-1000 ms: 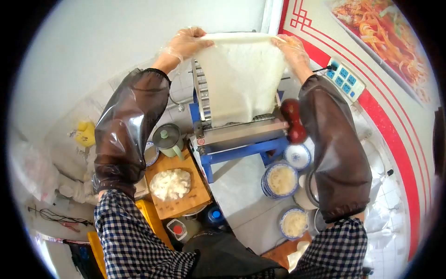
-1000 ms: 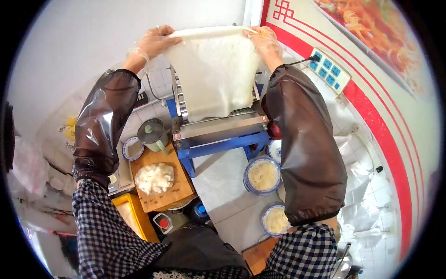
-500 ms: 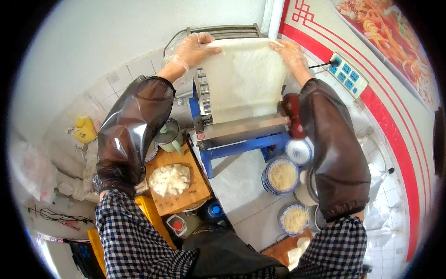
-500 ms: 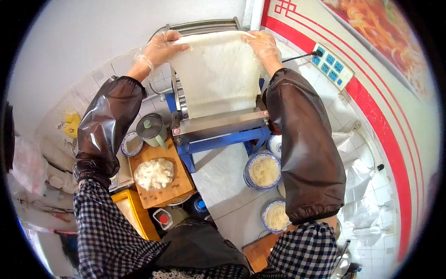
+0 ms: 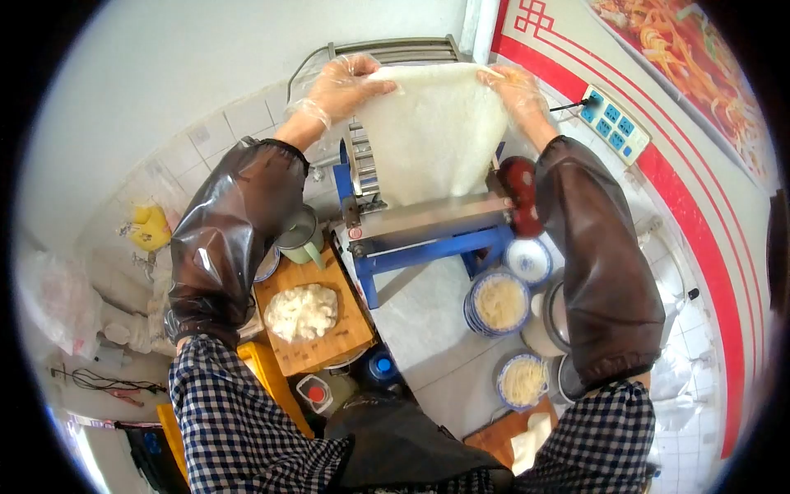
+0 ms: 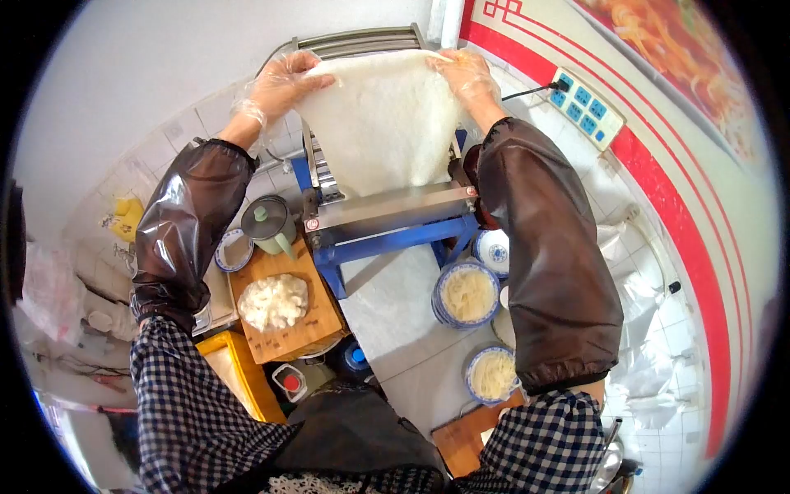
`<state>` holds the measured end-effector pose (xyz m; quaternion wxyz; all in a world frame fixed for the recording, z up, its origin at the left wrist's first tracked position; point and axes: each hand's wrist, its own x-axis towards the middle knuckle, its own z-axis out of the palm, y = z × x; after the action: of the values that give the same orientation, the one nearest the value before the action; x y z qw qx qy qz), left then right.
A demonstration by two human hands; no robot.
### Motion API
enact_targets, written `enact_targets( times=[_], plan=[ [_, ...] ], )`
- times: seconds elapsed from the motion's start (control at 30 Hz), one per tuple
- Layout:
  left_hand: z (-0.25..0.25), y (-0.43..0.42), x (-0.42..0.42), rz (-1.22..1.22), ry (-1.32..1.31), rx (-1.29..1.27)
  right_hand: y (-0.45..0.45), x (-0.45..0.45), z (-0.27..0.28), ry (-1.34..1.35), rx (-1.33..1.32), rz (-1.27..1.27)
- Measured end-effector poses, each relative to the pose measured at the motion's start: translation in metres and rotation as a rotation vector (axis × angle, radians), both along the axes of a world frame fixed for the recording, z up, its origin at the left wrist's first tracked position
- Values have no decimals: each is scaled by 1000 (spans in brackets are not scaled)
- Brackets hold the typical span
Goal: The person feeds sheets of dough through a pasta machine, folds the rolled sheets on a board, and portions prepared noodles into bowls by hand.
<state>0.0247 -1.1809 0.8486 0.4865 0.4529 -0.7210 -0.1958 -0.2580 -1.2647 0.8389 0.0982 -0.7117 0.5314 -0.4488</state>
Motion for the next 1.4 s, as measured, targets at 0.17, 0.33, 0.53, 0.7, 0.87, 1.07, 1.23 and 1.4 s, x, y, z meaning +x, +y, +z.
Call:
enact_targets(
  times=[0.17,0.33,0.53,0.7,0.87,1.07,1.23,1.4],
  plan=[
    [-7,8,-1,45,-20,-21,4,1,-2,-85,73,-19],
    [-18,7,3,36,-28,-65,-9,-5,-14,13,96,-17],
    [-29,19,-5,4,85,43,-1,-1,-26,44,123,-50],
    [-48,12,-3,41,21,10,10,1,-37,-71,199,48],
    [-62,17,-6,79,-11,81,4,2,-55,-66,165,77],
    [-79,18,-8,56,13,122,6,-1,-73,18,149,75],
    [-101,6,-2,74,-71,90,15,2,-81,70,208,49],
    [-116,6,-4,66,-17,139,-7,-4,-106,32,176,46]
  ],
)
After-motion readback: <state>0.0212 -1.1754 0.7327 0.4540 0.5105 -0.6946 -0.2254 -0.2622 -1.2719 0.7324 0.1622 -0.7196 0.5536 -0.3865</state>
